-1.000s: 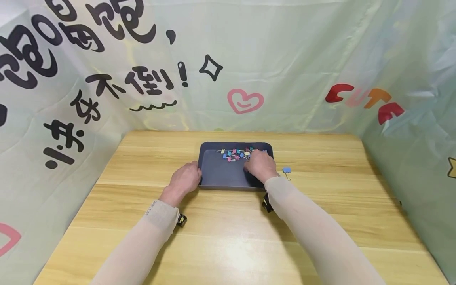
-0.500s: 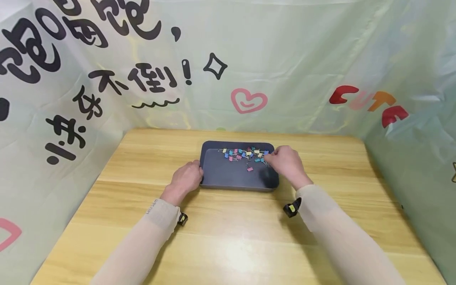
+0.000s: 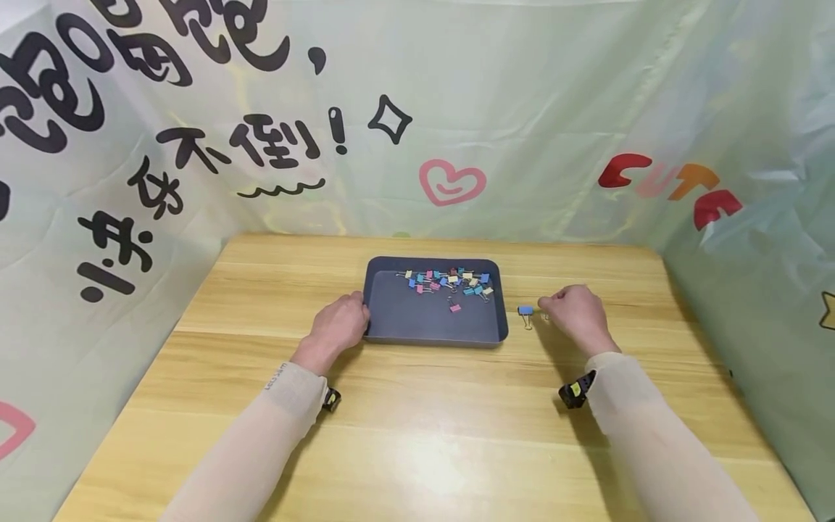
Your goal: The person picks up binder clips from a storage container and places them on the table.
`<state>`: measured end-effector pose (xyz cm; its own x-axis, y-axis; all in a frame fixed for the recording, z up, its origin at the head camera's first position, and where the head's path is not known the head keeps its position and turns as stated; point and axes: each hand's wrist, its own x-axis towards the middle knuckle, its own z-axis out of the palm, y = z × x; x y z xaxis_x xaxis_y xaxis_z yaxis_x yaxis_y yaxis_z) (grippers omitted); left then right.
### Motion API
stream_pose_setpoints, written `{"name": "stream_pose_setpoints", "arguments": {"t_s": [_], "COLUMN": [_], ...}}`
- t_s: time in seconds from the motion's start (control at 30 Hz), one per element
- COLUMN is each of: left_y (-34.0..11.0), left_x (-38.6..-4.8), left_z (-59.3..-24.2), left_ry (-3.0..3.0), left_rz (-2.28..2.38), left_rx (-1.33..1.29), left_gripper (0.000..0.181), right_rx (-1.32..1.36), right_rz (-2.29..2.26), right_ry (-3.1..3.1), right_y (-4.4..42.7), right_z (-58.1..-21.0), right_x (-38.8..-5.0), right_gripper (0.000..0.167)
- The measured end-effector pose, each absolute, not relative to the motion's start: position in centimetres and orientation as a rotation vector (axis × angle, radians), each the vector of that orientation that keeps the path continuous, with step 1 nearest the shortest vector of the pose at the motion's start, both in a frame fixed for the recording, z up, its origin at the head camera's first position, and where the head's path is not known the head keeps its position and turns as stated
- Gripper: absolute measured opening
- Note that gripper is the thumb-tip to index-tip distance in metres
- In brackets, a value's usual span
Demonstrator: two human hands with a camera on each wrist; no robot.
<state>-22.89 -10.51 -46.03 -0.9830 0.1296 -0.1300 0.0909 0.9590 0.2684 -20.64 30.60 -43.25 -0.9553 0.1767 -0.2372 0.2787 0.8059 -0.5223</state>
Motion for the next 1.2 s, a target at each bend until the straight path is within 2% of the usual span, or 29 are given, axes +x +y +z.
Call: {"name": "stream_pose_setpoints", "arguments": {"t_s": [0.43, 1.2], "left_y": [-10.6, -10.6], "left_x": [-23.0, -23.0], "left_z": [-46.0, -46.3], "left_ry": [2.974, 2.967], "left_rz": [0.384, 0.376], "left_rx": [0.178, 0.198], "left_gripper": [0.029, 0.027], "right_rx": [0.399, 0.407], "right_rz": [-0.769, -0.765], "right_ry": [2.808, 2.775], "right_y": [31.2, 31.2], "right_z": [-45.3, -44.9], "right_x": [-21.3, -20.9], "right_gripper": [0.038, 0.045]}}
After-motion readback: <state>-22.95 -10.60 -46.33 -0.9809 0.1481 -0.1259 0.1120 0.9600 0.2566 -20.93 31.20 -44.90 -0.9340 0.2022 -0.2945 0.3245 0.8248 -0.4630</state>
